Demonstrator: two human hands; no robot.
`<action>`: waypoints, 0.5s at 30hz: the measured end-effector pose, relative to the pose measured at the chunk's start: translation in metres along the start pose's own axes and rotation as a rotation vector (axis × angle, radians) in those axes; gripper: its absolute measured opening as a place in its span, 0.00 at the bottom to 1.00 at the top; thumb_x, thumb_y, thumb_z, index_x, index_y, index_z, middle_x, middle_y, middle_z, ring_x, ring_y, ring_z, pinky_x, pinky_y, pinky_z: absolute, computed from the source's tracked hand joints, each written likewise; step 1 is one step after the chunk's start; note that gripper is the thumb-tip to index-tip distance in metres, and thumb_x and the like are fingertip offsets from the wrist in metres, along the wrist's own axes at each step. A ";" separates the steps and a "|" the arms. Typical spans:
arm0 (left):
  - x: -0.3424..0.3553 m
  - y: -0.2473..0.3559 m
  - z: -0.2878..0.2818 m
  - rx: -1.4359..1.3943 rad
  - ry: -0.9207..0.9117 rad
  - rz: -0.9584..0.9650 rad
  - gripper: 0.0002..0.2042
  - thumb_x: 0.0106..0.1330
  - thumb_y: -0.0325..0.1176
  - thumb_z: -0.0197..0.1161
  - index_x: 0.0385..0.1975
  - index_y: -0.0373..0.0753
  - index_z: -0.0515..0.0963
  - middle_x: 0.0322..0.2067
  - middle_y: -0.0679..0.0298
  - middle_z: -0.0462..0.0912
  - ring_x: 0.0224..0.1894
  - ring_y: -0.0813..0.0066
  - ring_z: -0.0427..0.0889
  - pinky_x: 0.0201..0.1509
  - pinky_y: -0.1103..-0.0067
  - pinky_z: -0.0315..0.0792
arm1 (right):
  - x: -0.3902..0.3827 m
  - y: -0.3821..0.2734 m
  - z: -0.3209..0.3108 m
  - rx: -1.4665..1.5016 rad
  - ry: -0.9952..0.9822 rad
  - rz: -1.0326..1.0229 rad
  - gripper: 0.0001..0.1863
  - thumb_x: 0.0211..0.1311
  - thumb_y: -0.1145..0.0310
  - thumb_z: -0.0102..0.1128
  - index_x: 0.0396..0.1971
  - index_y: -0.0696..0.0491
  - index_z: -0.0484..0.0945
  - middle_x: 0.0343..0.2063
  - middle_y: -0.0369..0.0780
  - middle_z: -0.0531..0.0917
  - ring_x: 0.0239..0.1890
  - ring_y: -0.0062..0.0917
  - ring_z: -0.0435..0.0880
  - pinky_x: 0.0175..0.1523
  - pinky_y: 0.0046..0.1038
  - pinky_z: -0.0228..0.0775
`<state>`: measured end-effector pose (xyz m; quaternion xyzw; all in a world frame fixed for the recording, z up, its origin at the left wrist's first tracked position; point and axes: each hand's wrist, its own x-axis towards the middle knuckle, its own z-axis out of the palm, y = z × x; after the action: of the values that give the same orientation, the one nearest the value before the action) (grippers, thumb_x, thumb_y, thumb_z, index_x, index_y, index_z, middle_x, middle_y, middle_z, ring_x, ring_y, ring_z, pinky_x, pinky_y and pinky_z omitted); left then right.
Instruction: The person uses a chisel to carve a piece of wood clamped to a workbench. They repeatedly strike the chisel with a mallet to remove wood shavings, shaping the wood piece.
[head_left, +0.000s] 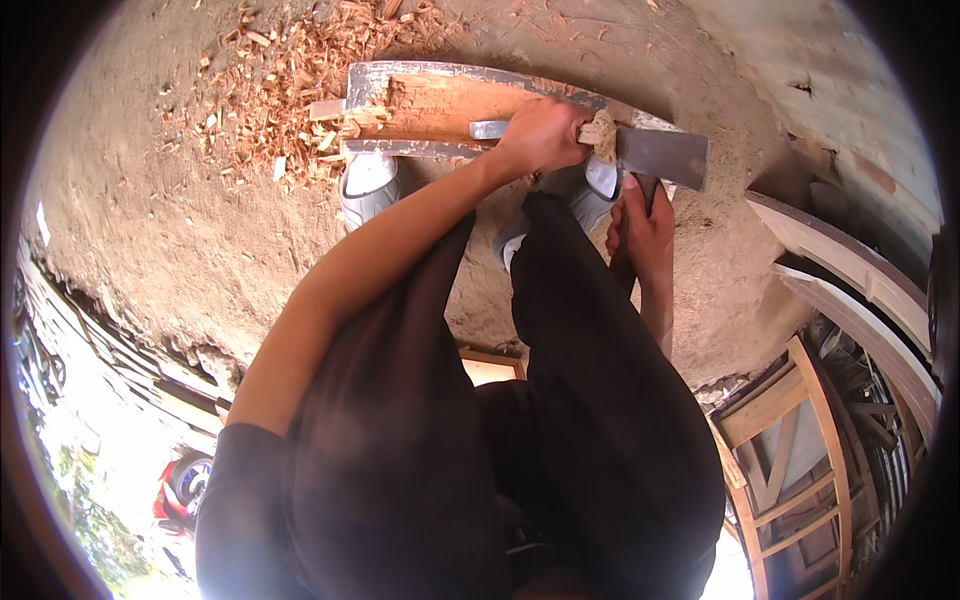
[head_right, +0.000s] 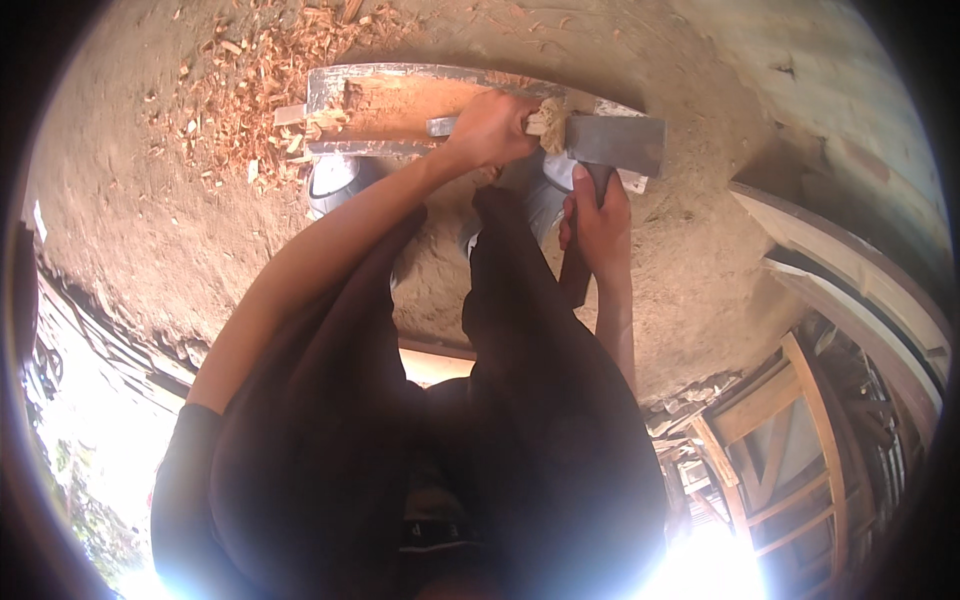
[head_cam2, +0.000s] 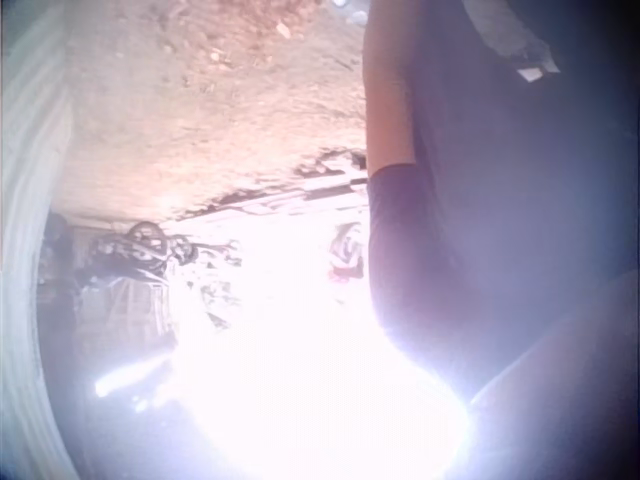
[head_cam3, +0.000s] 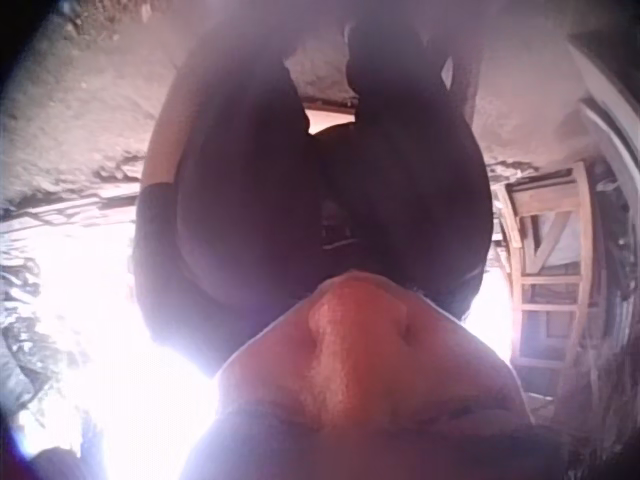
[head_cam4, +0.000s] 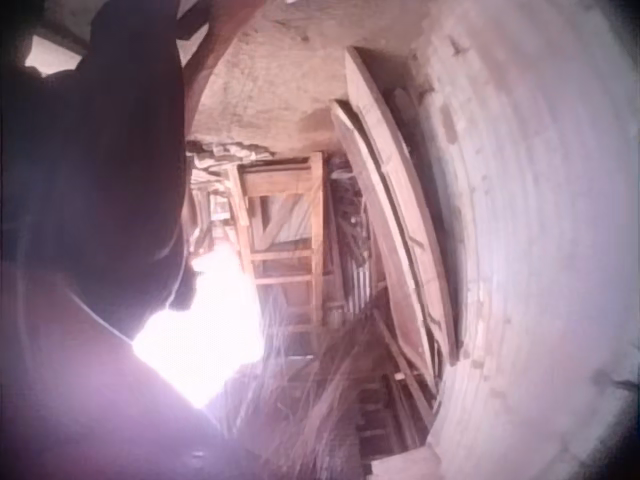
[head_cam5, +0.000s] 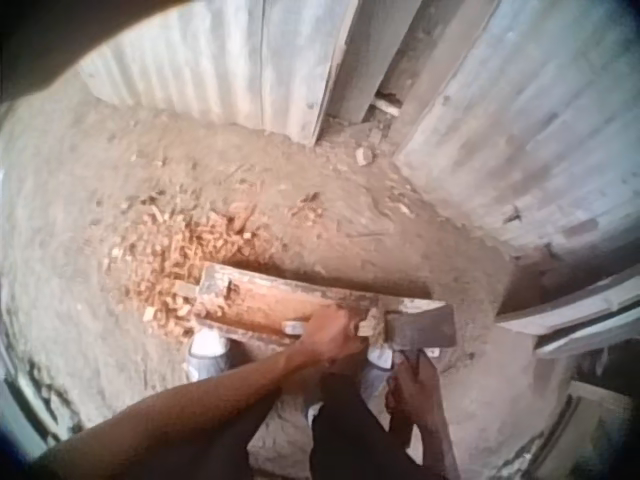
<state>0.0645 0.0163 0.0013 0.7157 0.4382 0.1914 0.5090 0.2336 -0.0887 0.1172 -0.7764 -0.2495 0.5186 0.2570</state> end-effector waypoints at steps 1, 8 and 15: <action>0.000 -0.002 -0.001 0.019 -0.002 0.012 0.11 0.51 0.35 0.69 0.35 0.43 0.85 0.28 0.49 0.86 0.36 0.42 0.86 0.41 0.55 0.80 | -0.003 -0.007 -0.004 -0.008 -0.039 0.041 0.18 0.80 0.53 0.55 0.48 0.55 0.75 0.22 0.34 0.73 0.14 0.18 0.71 0.18 0.24 0.63; -0.003 0.004 -0.004 0.065 -0.019 -0.012 0.13 0.52 0.36 0.68 0.38 0.45 0.87 0.29 0.49 0.87 0.37 0.43 0.87 0.43 0.55 0.80 | -0.002 0.002 0.003 0.102 0.088 -0.006 0.18 0.79 0.52 0.57 0.49 0.52 0.75 0.22 0.33 0.73 0.14 0.17 0.71 0.18 0.23 0.62; -0.003 0.001 -0.002 0.107 -0.041 -0.013 0.14 0.51 0.35 0.67 0.39 0.46 0.87 0.29 0.48 0.87 0.37 0.43 0.87 0.43 0.55 0.80 | -0.002 -0.001 -0.015 0.046 0.030 -0.007 0.20 0.79 0.52 0.57 0.50 0.55 0.75 0.22 0.33 0.73 0.15 0.17 0.72 0.19 0.23 0.63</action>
<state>0.0617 0.0152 0.0035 0.7427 0.4419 0.1498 0.4802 0.2468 -0.0914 0.1237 -0.7772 -0.2362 0.5116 0.2801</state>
